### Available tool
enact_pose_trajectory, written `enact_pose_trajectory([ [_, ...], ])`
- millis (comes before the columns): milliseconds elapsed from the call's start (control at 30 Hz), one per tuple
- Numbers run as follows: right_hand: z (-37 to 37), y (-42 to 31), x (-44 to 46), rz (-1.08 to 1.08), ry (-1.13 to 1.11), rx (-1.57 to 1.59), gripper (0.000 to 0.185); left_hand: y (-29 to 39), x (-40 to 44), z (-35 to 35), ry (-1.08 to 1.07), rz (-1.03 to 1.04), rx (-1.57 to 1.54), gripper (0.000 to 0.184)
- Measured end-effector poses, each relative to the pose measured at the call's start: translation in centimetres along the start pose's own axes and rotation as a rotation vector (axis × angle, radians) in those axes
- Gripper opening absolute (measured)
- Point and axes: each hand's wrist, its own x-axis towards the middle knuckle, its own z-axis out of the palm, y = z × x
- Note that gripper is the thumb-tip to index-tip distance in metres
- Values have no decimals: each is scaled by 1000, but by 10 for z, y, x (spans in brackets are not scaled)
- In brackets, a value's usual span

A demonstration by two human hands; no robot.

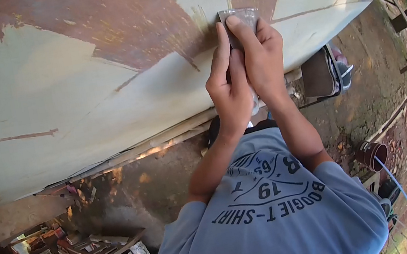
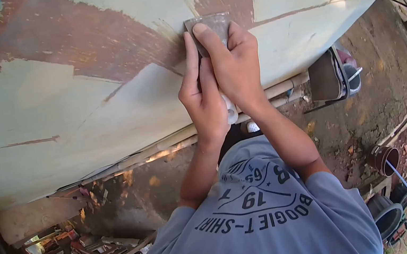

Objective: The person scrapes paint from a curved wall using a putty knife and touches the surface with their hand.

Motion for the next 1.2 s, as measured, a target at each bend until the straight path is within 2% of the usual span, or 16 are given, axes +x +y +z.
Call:
enact_pose_trajectory([
  [33, -3, 7, -4, 10, 30, -21, 24, 0, -2, -1, -4, -25, 4, 45],
  [67, -4, 16, -4, 1, 52, -38, 25, -19, -3, 0, 20, 84, 18, 45],
  [100, -4, 23, -5, -8, 80, -42, 25, -28, -12, -2, 17, 19, 46, 45],
  [167, -4, 37, -5, -10, 143, -48, 24, -42, -7, -1, 43, 174, 105, 45],
  [233, 1, 15, 4, -83, 72, -88, 24, -20, -2, 0, 29, 133, 41, 45],
  [333, 4, -8, -2, -21, 22, -35, 25, 17, 5, 3, -3, -27, -14, 45],
  [500, -3, 12, 2, -17, 46, -59, 24, -29, -2, 2, 39, 192, 113, 45],
  [600, 3, -9, 7, -107, 1, -87, 24, 7, 5, 4, 16, 36, 29, 44],
  [667, 1, -8, 2, -61, 20, -114, 24, 18, 2, 6, 6, -38, -15, 44],
  [767, -9, 29, -7, 44, 71, -35, 24, -32, -11, 1, 64, 146, 168, 44],
  [833, -1, 14, 2, -49, 62, -56, 24, -19, 2, 5, 68, 209, 153, 44],
  [867, 0, 4, 0, -60, 71, -72, 24, -7, 1, 6, 67, 205, 157, 44],
  [967, 2, -14, 2, -39, -21, -53, 23, 18, 3, 5, 13, -39, -28, 46],
  [1067, -14, 28, -4, 23, 19, -72, 24, -27, -9, 2, 28, 134, 135, 44],
  [1133, -6, 21, 1, -39, 35, -100, 23, -22, -6, 3, 41, 173, 159, 43],
  [1200, -2, -6, 3, -63, 22, -196, 24, 8, 3, 6, 34, 47, 33, 44],
])
